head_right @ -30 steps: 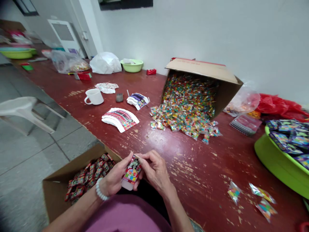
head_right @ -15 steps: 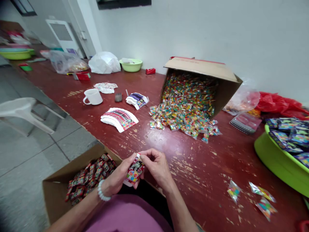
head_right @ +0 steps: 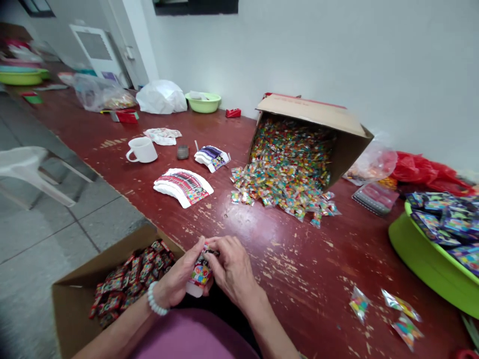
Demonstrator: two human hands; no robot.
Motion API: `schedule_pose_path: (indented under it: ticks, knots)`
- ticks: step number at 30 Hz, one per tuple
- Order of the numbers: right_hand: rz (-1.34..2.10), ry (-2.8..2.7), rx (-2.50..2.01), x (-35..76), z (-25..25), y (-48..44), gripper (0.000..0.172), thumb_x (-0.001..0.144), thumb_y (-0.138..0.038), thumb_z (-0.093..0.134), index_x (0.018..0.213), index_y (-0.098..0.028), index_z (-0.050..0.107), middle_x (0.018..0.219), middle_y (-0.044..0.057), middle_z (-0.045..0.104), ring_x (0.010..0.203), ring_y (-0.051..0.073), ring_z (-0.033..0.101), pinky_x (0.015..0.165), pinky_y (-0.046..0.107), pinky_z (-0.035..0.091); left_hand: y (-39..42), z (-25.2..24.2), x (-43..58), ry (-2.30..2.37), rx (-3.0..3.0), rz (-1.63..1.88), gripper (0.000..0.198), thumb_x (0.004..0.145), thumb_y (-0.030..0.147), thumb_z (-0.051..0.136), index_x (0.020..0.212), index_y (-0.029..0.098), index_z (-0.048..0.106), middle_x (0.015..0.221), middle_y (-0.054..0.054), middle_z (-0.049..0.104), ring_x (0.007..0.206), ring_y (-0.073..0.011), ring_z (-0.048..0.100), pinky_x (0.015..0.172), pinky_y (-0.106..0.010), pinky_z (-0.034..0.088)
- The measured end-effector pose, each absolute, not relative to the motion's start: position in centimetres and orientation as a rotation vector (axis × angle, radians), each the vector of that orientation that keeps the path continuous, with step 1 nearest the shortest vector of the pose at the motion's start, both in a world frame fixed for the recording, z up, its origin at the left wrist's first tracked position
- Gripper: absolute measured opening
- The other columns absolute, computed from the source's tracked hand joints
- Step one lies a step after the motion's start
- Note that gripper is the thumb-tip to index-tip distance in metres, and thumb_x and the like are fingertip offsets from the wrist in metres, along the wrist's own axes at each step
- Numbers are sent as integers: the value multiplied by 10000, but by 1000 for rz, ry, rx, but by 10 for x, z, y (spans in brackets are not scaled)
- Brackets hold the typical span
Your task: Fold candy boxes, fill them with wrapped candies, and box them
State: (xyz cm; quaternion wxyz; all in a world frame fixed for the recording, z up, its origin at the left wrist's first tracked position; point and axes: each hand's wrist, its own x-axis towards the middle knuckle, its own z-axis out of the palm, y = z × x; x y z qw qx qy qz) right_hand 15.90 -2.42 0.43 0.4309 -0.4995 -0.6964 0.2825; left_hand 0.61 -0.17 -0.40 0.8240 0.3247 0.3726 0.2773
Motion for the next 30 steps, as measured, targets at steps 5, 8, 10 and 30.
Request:
schedule_pose_path:
  ticks: [5,8,10,30]
  knots:
    - [447,-1803,-1554,176,-10,55,283,956,-316,464,1170,-215,618,1107,66,691,975,203,644,836,313,498,11,-3,-9,730,578,752,415,877,394,602,1245,235,492,871,-48,697,622,-154,664,603,-279,531]
    - [319,-1800,-1658,185,-26,106,444,862,-225,569,1294,-127,542,1406,178,509,1299,299,447,1058,440,347,12,1,-22,770,605,748,364,866,334,640,1190,205,536,1059,-99,693,746,-151,657,687,-280,523]
    - [301,-1806,-1697,185,-38,124,479,824,-219,613,1286,-113,549,1437,205,470,1334,344,386,1080,510,282,11,2,-31,792,684,712,367,816,306,710,1135,183,578,1117,-112,674,780,-149,639,689,-266,511]
    - [1302,-640,-1166,195,-11,-4,413,708,-464,791,999,-189,689,826,21,677,624,123,606,532,222,468,30,-3,-36,890,819,803,399,745,260,775,921,208,421,833,14,633,686,-147,653,555,-278,571]
